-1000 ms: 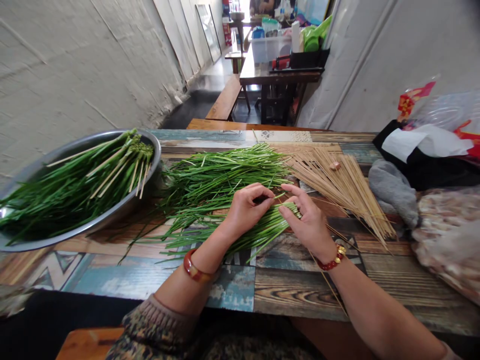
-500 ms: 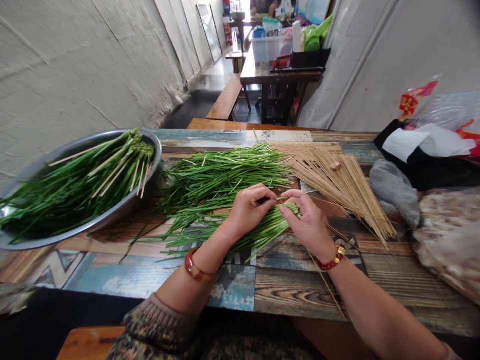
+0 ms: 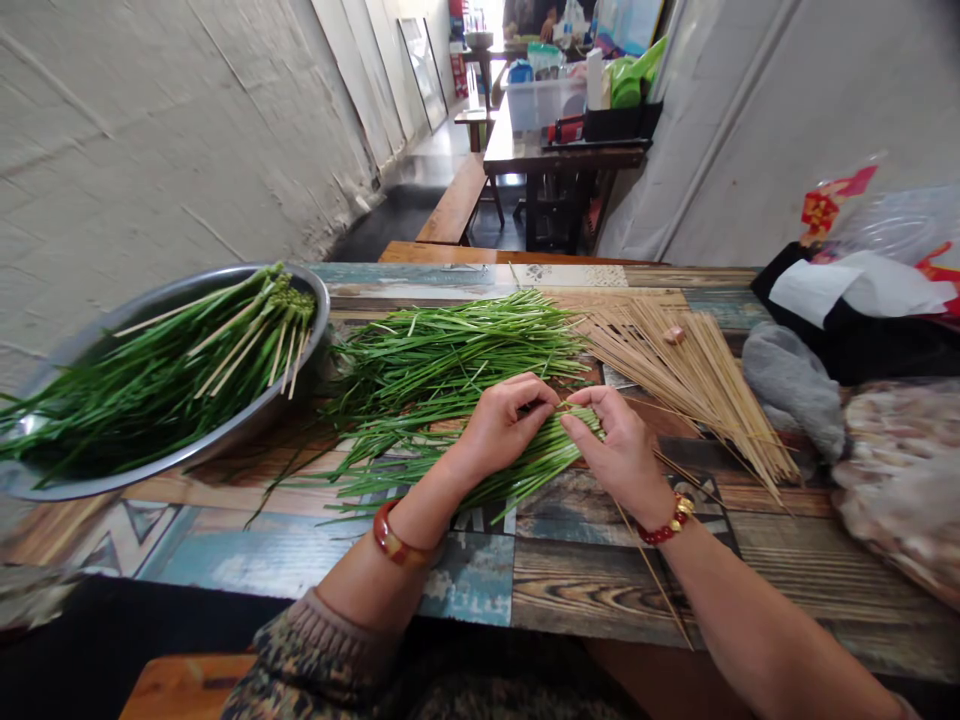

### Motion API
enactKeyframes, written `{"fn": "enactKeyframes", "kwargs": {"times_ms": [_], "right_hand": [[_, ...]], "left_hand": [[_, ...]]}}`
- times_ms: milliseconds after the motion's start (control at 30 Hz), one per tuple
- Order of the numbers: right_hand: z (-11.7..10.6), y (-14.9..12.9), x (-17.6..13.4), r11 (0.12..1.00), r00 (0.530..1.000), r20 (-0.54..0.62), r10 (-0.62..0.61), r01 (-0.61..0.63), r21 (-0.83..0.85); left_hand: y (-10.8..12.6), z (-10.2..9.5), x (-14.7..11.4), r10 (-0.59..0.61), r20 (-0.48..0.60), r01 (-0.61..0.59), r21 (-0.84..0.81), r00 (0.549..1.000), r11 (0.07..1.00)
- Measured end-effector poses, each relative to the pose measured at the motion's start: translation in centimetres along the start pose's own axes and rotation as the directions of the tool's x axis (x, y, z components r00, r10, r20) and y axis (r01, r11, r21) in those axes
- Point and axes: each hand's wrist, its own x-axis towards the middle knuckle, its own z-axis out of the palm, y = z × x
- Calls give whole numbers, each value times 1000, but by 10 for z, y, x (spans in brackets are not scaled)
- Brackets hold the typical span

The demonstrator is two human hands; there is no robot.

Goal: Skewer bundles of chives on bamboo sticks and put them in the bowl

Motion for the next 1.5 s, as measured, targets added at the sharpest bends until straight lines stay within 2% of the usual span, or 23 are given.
{"fn": "enactKeyframes", "kwargs": {"times_ms": [300, 733, 867, 933, 967, 1067, 1133, 1267, 1367, 1500], "right_hand": [[-1, 1, 1, 1000, 999, 39, 4, -3, -11], [-4, -4, 2, 996, 999, 32, -10, 13, -88], [-5, -4, 2, 996, 998, 64, -10, 16, -89], [-4, -2, 2, 999, 996, 85, -8, 13, -52], [-4, -2, 2, 999, 996, 91, -4, 7, -33], [-4, 0, 2, 1000, 994, 103, 26, -27, 12], [-3, 1, 2, 998, 991, 122, 56, -60, 27], [-2, -1, 1, 992, 981, 165, 101, -112, 58], [-1, -3, 0, 993, 982, 168, 82, -95, 75], [-2, -6, -1, 995, 987, 152, 59, -70, 68]], "left_hand": [[-1, 4, -2, -44, -30, 44, 0, 999, 999], [2, 1, -3, 15, 51, -14, -22, 999, 1000], [1, -4, -3, 4, 100, -4, -7, 995, 1000], [-4, -12, -1, -26, 30, 25, 41, 999, 999], [-8, -17, 0, -48, -46, 52, 75, 998, 996], [-26, -31, 1, -108, -302, 169, 184, 947, 968], [-39, -39, 0, -125, -351, 224, 259, 928, 940], [-52, -47, -5, -107, -277, 214, 393, 955, 894], [-46, -45, -1, -114, -205, 202, 485, 972, 851], [-34, -33, 17, -177, -85, 192, 598, 981, 778]]}}
